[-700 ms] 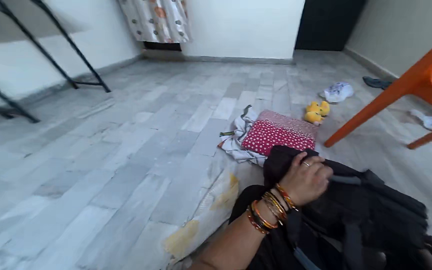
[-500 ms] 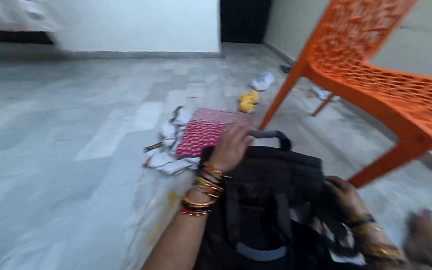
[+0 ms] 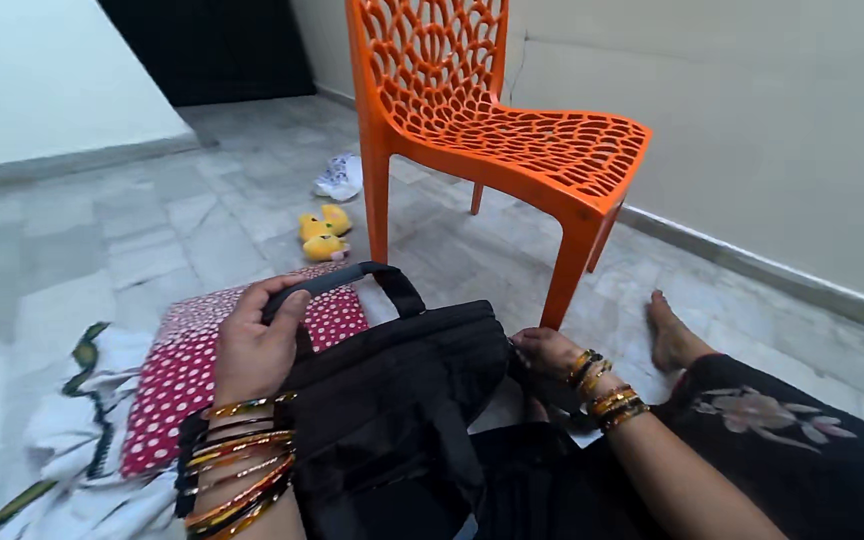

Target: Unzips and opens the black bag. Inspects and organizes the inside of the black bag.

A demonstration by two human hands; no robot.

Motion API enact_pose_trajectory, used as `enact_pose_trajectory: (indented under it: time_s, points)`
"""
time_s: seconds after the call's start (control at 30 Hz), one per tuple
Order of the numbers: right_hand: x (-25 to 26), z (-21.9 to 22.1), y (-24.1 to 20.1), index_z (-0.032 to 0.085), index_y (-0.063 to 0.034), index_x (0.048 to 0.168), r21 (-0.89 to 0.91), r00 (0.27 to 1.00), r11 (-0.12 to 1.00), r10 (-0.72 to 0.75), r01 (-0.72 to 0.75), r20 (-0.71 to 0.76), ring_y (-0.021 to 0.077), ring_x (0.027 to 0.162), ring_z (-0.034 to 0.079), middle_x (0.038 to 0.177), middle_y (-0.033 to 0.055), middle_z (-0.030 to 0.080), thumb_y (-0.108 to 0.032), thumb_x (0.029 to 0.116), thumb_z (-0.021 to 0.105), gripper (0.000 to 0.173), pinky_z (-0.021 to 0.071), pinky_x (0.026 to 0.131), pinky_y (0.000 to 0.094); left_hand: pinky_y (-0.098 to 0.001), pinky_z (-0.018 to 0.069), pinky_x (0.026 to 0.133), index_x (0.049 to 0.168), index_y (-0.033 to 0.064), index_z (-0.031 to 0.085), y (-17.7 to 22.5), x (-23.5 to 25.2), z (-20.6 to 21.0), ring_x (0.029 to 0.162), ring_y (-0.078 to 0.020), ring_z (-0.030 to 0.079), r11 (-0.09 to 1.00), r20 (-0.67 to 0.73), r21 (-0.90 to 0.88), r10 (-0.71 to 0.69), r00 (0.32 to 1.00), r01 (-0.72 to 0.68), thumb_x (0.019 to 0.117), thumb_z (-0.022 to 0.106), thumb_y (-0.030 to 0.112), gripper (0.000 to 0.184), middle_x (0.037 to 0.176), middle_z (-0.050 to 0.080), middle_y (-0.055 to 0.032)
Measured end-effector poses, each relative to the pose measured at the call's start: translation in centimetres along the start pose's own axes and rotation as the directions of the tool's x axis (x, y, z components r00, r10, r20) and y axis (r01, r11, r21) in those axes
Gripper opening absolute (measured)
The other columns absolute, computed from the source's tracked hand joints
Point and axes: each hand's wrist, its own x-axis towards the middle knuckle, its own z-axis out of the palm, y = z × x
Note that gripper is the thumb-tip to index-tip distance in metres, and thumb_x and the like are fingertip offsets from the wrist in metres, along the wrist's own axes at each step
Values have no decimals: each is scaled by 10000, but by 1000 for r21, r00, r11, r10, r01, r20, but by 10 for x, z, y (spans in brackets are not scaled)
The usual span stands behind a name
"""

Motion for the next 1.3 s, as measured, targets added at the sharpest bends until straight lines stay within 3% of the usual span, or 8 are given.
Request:
enact_pose_trajectory:
  time_s: [0.23,0.37,0.63,0.77,0.93,1.07,1.2,1.3]
  points:
    - [-30,-5,-35,648,-18,1055,-359,952,886,-237,294,195,56,604,484,737,-7,534,-210,1102,444,284,433,589,234,-341,499,894,1250,-32,591,-10,-7,0,958,-116,611,994,10,105,11,1000,-12,1047,536,198,312,1117,641,-150]
    - [-60,33,-70,681,-16,1114,-669,946,673,-277,316,168,245,828,641,916,137,666,-268,1090,499,311,528,789,461,-509,508,894,1245,-21,614,-6,-8,5,1004,-276,639,989,26,143,23,999,-26,1041,551,225,326,1162,641,-214]
    - [-78,151,-74,675,34,1185,-876,905,341,-371,342,209,376,1159,652,1169,228,681,-287,1050,547,371,536,954,522,-630,266,1194,1326,61,643,18,-20,30,1466,-443,358,820,244,394,343,907,-416,977,534,333,455,1494,498,-212]
    - [-64,172,-63,690,50,1122,-852,835,291,-485,435,261,370,1123,663,1127,226,688,-255,1035,546,348,556,897,489,-487,576,919,1177,128,738,38,-41,19,1123,-242,670,874,601,241,206,772,-421,922,573,130,304,1267,666,-84]
    - [-64,132,-44,696,-40,1242,-754,810,383,-487,533,326,334,1244,589,1251,172,663,-281,1028,549,354,465,1062,497,-442,578,873,1360,184,641,42,-52,34,1031,-234,673,918,789,314,-111,604,-242,932,672,144,432,1326,609,-107]
    - [-64,93,-29,737,-107,1194,-817,729,263,-635,514,255,300,1312,565,1304,97,671,-163,954,564,301,439,1078,551,-532,558,920,1166,131,741,45,-61,56,1078,-317,669,829,738,429,-93,668,-359,927,732,159,241,1246,650,-128]
    - [-59,80,-40,585,-60,1412,-874,824,288,-532,391,194,334,1275,595,1411,161,599,-150,1005,523,421,485,1038,525,-495,603,824,958,87,772,36,-65,58,953,-272,710,816,676,372,88,731,-442,911,727,100,66,1089,699,-101]
    - [-60,79,-41,563,-111,1451,-877,837,323,-527,356,146,325,1075,709,1425,128,607,-97,1038,462,426,582,848,512,-426,605,858,953,103,779,33,-58,40,958,-197,718,866,669,265,153,728,-425,914,719,99,72,1047,729,-50]
